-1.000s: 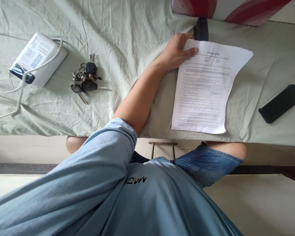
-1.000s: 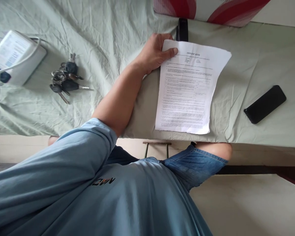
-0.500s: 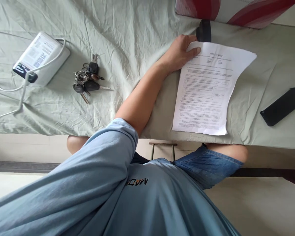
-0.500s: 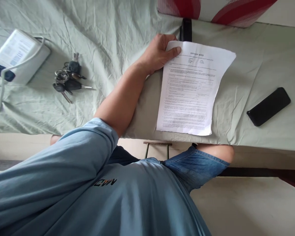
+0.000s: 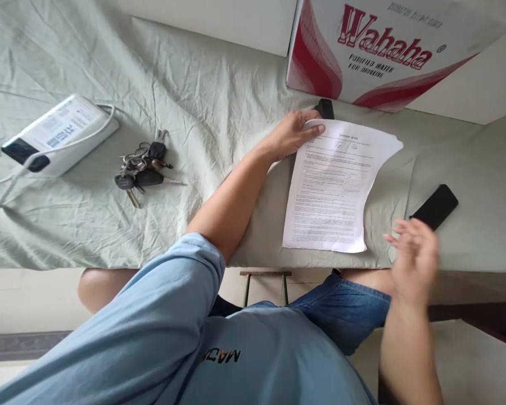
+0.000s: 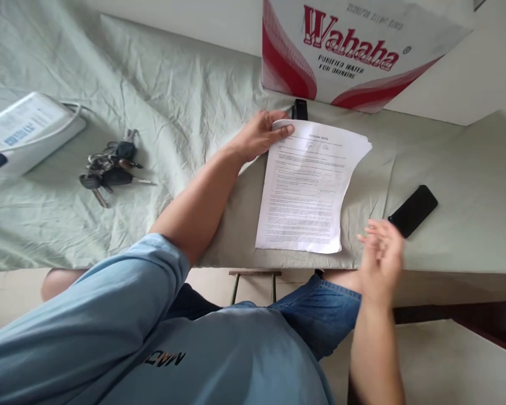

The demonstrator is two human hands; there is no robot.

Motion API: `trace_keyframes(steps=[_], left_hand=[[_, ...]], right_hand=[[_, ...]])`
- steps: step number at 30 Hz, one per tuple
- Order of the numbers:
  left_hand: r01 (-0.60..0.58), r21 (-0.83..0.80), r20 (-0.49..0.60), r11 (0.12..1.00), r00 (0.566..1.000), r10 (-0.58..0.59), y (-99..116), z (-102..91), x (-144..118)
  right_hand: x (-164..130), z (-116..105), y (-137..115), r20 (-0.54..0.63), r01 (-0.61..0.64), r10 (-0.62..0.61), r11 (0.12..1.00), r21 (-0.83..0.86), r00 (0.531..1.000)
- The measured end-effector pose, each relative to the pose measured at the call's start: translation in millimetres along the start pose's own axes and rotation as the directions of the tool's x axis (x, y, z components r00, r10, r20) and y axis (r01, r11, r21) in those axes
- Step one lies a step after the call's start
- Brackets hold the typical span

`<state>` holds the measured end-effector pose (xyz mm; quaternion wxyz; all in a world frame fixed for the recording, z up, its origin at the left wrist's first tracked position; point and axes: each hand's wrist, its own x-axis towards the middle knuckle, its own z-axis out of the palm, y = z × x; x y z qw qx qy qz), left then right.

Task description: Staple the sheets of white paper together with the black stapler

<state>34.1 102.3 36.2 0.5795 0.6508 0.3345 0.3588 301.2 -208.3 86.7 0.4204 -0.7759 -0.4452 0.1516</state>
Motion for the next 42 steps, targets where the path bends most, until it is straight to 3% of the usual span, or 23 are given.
trace_keyframes(steps=[4, 6, 10, 12, 15, 17, 19, 21, 22, 25, 29, 32, 35, 39, 42], left_hand=[[-0.041, -0.046, 0.014, 0.998, 0.999, 0.042, -2, -3.2, 0], [-0.067, -0.066, -0.047, 0.996, 0.997, 0.064, -2, -3.0, 1], [-0.051, -0.095, -0.198, 0.994, 0.98, 0.032, -3, 1.1, 5], [-0.035, -0.116, -0.23, 0.993, 0.973, 0.007, -3, 2.7, 6], [-0.026, -0.15, -0.189, 0.988, 0.982, -0.002, -1, -0.5, 4], [-0.039, -0.176, -0.119, 0.984, 0.993, 0.018, 1, -8.1, 1], [-0.05, -0.204, -0.036, 0.978, 0.998, 0.043, 3, -18.7, -2], [-0.024, -0.207, 0.055, 0.978, 0.998, 0.036, 5, -29.0, -4], [-0.016, -0.203, 0.094, 0.979, 0.995, 0.036, 5, -32.8, -4], [-0.025, -0.161, 0.172, 0.987, 0.984, 0.054, 3, -36.9, -2], [-0.011, -0.004, 0.311, 1.0, 0.95, 0.012, -5, -29.9, 4], [-0.04, 0.062, 0.306, 0.997, 0.952, 0.019, -8, -22.8, 4], [-0.044, 0.057, 0.251, 0.997, 0.968, 0.028, -7, -19.5, 2], [0.002, 0.059, 0.186, 0.998, 0.983, -0.013, -2, -22.3, -1], [0.036, 0.05, 0.237, 0.998, 0.97, -0.046, -1, -23.3, 0]], right_hand=[[3, 27, 31, 0.165, -0.171, 0.162, 0.985, 0.038, 0.973], [10, 33, 38, 0.142, -0.228, 0.223, 0.974, 0.017, 0.964], [19, 38, 31, 0.234, -0.337, 0.285, 0.915, 0.221, 0.929], [20, 43, 21, 0.223, -0.357, 0.292, 0.861, 0.363, 0.93], [28, 43, -1, -0.031, -0.203, 0.246, 0.859, 0.47, 0.969], [42, 32, -17, -0.201, -0.008, 0.108, 0.896, 0.444, 0.974], [58, 13, -31, -0.33, 0.225, -0.096, 0.898, 0.377, 0.939], [71, -8, -38, -0.351, 0.329, -0.223, 0.902, 0.28, 0.91], [75, -16, -38, -0.272, 0.295, -0.23, 0.927, 0.23, 0.934], [79, -22, -30, -0.186, 0.258, -0.22, 0.943, 0.212, 0.958], [81, 7, -16, -0.036, 0.205, -0.204, 0.93, 0.305, 0.978], [86, 26, -14, -0.07, 0.181, -0.167, 0.911, 0.369, 0.983], [83, 32, -16, -0.144, 0.149, -0.095, 0.887, 0.437, 0.985], [56, 27, -13, -0.028, -0.097, 0.121, 0.895, 0.435, 0.992], [34, 21, 0, 0.151, -0.33, 0.294, 0.871, 0.364, 0.944]])
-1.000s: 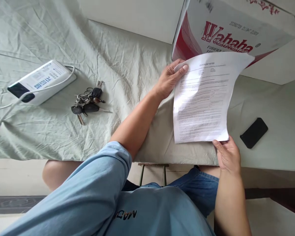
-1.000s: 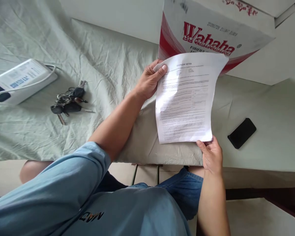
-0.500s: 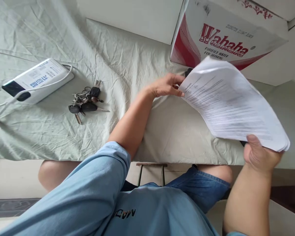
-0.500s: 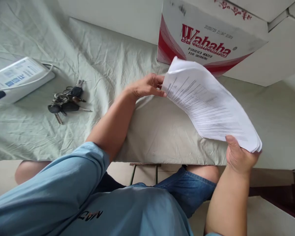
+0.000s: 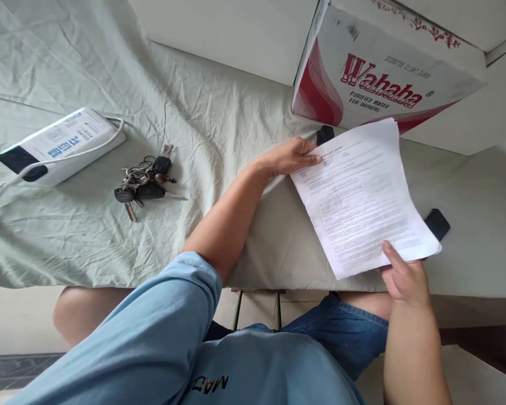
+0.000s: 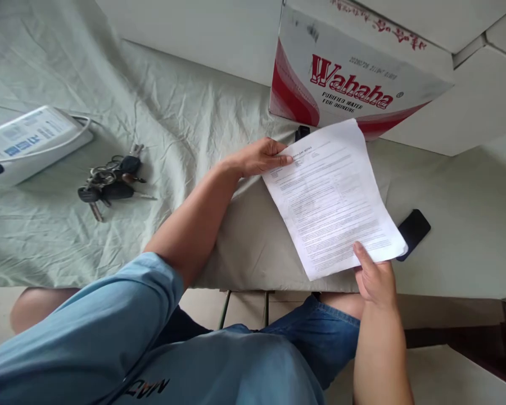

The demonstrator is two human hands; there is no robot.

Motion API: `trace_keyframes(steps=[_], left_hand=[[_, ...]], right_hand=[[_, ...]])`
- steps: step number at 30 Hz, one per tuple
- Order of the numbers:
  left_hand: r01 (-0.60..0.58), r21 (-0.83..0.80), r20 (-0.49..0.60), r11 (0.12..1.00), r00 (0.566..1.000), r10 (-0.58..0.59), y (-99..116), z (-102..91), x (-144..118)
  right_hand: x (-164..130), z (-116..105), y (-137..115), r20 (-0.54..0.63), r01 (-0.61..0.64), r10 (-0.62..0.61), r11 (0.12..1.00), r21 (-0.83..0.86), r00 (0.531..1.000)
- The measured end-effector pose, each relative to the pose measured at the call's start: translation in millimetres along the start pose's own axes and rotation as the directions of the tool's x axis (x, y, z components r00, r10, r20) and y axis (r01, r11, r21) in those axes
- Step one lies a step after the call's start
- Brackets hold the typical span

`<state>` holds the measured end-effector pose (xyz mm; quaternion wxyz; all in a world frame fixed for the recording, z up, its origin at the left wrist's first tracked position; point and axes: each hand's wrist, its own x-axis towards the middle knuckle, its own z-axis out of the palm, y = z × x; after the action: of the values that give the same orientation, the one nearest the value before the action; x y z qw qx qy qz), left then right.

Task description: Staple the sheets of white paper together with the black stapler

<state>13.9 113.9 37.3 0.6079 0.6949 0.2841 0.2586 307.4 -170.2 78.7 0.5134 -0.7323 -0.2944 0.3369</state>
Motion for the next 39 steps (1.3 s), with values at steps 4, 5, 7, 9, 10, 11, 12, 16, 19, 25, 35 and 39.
trace_keyframes(steps=[4, 5, 7, 9, 10, 11, 12, 16, 19, 25, 35, 39], left_hand=[[0.0, 0.007, 0.126, 1.0, 0.992, -0.001, 0, 2.4, 1], [-0.005, 0.026, 0.153, 1.0, 0.988, 0.001, 1, 2.7, 1], [0.003, 0.065, 0.201, 0.998, 0.979, -0.016, 5, 2.5, 1], [0.025, 0.101, 0.263, 0.995, 0.963, -0.051, 10, 2.0, 0], [0.029, 0.102, 0.282, 0.994, 0.958, -0.056, 12, 2.1, 0], [0.033, 0.102, 0.297, 0.994, 0.953, -0.062, 15, 2.4, -1], [0.034, 0.103, 0.308, 0.994, 0.949, -0.064, 17, 3.1, -1], [0.015, 0.149, 0.322, 0.989, 0.945, -0.063, 21, 6.0, 0], [0.029, 0.202, 0.257, 0.979, 0.963, -0.082, 22, 6.8, -1], [0.211, 0.155, 0.157, 0.965, 0.959, -0.235, 23, 13.7, 4], [0.322, 0.105, -0.178, 0.941, 0.937, -0.301, 24, 26.7, 7], [0.203, 0.242, -0.267, 0.949, 0.954, -0.136, 15, 31.4, 9]], right_hand=[[7, -21, 13, -0.114, -0.111, 0.11, 0.994, -0.001, 0.987], [14, -26, 12, -0.135, -0.081, 0.079, 0.997, -0.005, 0.988], [32, -34, 2, -0.133, 0.027, -0.033, 0.999, -0.047, 0.99], [50, -35, -12, -0.101, 0.145, -0.16, 0.98, -0.138, 0.982], [58, -31, -19, -0.048, 0.175, -0.187, 0.967, -0.185, 0.981], [65, -24, -25, 0.019, 0.185, -0.185, 0.96, -0.212, 0.983], [71, -14, -30, 0.074, 0.186, -0.173, 0.956, -0.228, 0.982], [88, 34, -29, 0.254, 0.119, -0.075, 0.98, -0.161, 0.964], [96, 55, -15, 0.168, 0.09, -0.068, 0.988, -0.127, 0.983], [108, 36, 3, 0.114, 0.009, 0.016, 0.976, -0.217, 0.993], [117, 27, 1, 0.033, 0.03, -0.021, 0.959, -0.282, 0.999], [123, 28, 4, 0.036, 0.132, -0.127, 0.936, -0.327, 0.991]])
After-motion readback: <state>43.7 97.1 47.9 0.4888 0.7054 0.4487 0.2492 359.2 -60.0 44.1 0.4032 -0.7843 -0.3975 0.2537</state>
